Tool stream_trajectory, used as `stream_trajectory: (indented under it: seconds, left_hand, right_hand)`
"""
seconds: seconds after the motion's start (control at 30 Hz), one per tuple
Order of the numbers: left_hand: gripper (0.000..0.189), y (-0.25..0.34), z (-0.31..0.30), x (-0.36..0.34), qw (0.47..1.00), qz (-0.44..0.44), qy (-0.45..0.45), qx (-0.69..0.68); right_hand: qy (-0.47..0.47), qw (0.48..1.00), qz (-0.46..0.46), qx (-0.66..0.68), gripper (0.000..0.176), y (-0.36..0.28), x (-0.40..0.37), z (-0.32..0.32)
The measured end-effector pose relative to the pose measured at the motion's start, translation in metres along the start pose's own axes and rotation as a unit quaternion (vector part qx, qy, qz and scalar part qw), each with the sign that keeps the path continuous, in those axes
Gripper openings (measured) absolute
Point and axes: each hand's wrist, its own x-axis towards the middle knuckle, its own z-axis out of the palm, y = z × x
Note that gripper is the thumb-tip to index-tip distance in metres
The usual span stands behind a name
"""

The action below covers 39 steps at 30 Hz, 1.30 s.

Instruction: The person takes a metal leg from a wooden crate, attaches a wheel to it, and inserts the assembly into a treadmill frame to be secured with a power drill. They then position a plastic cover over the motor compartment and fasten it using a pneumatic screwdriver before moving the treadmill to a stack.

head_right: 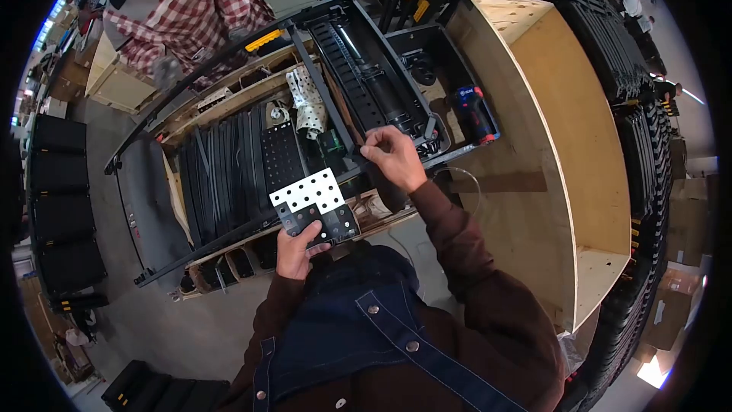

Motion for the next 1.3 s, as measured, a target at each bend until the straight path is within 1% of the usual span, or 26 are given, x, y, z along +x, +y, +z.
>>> stream_trajectory:
  seconds: [0.03, 0.07, 0.1, 0.17, 0.2, 0.33, 0.43, 0.53, 0.6, 0.63, 0.67, 0.7, 0.73, 0.8, 0.83, 0.9, 0.93, 0.97, 1.03, 1.1, 1.13, 1.17, 1.2, 1.23, 1.27, 1.3]
  left_hand:
    - [0.029, -0.001, -0.001, -0.001, 1.0, 0.002, -0.001, -0.001]
    - [0.028, -0.002, -0.003, -0.001, 1.0, 0.001, -0.003, -0.004]
    - [0.028, -0.003, -0.005, 0.0, 1.0, 0.0, -0.005, -0.008]
    - [0.028, -0.005, -0.01, -0.001, 1.0, 0.0, -0.005, -0.008]
    - [0.027, -0.003, -0.01, -0.001, 1.0, 0.002, -0.006, -0.009]
    - [0.028, 0.002, -0.013, -0.005, 1.0, 0.007, 0.008, -0.011]
    - [0.028, 0.002, -0.017, -0.007, 1.0, 0.007, 0.015, -0.009]
    - [0.029, 0.005, -0.02, -0.007, 1.0, 0.006, 0.008, -0.008]
    - [0.029, 0.004, -0.022, -0.008, 1.0, 0.01, 0.004, -0.005]
    - [0.03, 0.004, -0.023, -0.009, 1.0, 0.008, -0.002, -0.009]
    - [0.03, 0.004, -0.025, -0.01, 1.0, 0.007, -0.005, -0.011]
    - [0.03, 0.003, -0.027, -0.01, 1.0, 0.008, -0.008, -0.014]
    - [0.029, 0.002, -0.029, -0.01, 1.0, 0.017, -0.008, -0.019]
    - [0.028, 0.002, -0.032, -0.01, 1.0, 0.023, -0.001, -0.02]
    - [0.027, 0.002, -0.034, -0.01, 1.0, 0.026, -0.005, -0.014]
    - [0.025, 0.003, -0.038, -0.013, 0.999, 0.044, 0.005, -0.017]
    - [0.024, 0.003, -0.044, -0.015, 0.998, 0.051, 0.01, -0.019]
    - [0.025, 0.001, -0.054, -0.017, 0.998, 0.067, 0.005, -0.017]
    - [0.025, 0.0, -0.069, -0.025, 0.996, 0.076, 0.041, -0.015]
    - [0.025, 0.0, -0.091, -0.038, 0.995, 0.072, 0.052, -0.035]
    - [0.025, -0.001, -0.104, -0.044, 0.992, 0.041, 0.04, -0.112]
    - [0.026, -0.005, -0.115, -0.05, 0.982, 0.005, 0.023, -0.189]
    - [0.027, -0.011, -0.128, -0.055, 0.979, -0.007, 0.029, -0.201]
    - [0.028, -0.014, -0.138, -0.061, 0.977, -0.006, 0.044, -0.207]
    - [0.029, -0.016, -0.148, -0.067, 0.975, -0.006, 0.058, -0.214]
    - [0.03, -0.018, -0.16, -0.074, 0.979, 0.019, 0.053, -0.196]
  right_hand:
    - [-0.054, 0.997, 0.036, -0.049, 0.012, -0.007, 0.015, -0.012]
    - [-0.103, 0.988, 0.043, -0.106, 0.013, -0.014, 0.027, -0.015]
    - [-0.104, 0.988, 0.04, -0.107, 0.013, -0.016, 0.039, -0.016]
    - [-0.232, 0.965, 0.054, -0.105, 0.013, -0.018, 0.052, -0.015]
    - [-0.253, 0.956, 0.057, -0.137, 0.013, -0.018, 0.056, -0.013]
    - [-0.306, 0.938, 0.083, -0.143, 0.013, -0.006, 0.058, -0.012]
    - [-0.292, 0.943, 0.074, -0.14, 0.013, -0.004, 0.053, -0.01]
    - [-0.278, 0.943, 0.051, -0.177, 0.013, -0.005, 0.049, -0.005]
    - [-0.223, 0.952, 0.005, -0.209, 0.013, -0.006, 0.039, -0.002]
    - [-0.218, 0.95, -0.007, -0.222, 0.02, -0.009, 0.034, -0.002]
    - [-0.14, 0.942, -0.112, -0.283, 0.023, -0.009, 0.024, 0.005]
    - [-0.059, 0.915, -0.218, -0.336, 0.027, -0.012, 0.015, 0.015]
    - [-0.014, 0.854, -0.294, -0.429, 0.038, -0.037, 0.005, 0.025]
    - [-0.064, 0.906, -0.268, -0.322, 0.031, -0.057, -0.026, 0.059]
    - [-0.094, 0.914, -0.28, -0.278, 0.024, -0.056, -0.04, 0.077]
    - [-0.124, 0.928, -0.256, -0.239, 0.021, -0.066, -0.06, 0.114]
    - [-0.137, 0.937, -0.23, -0.224, 0.023, -0.056, -0.065, 0.127]
    - [-0.13, 0.948, -0.215, -0.194, 0.022, -0.049, -0.069, 0.14]
    - [-0.14, 0.962, -0.177, -0.153, 0.019, -0.053, -0.073, 0.163]
    - [-0.143, 0.932, -0.276, -0.188, 0.019, -0.055, -0.076, 0.186]
    - [-0.152, 0.905, -0.337, -0.209, 0.018, -0.058, -0.076, 0.197]
    - [-0.191, 0.889, -0.364, -0.202, 0.017, -0.061, -0.076, 0.204]
    - [-0.226, 0.871, -0.387, -0.199, 0.017, -0.068, -0.074, 0.212]
    - [-0.237, 0.89, -0.362, -0.147, 0.015, -0.064, -0.071, 0.222]
    - [-0.23, 0.919, -0.302, -0.11, 0.013, -0.064, -0.066, 0.229]
    - [-0.22, 0.943, -0.239, -0.072, 0.011, -0.063, -0.062, 0.234]
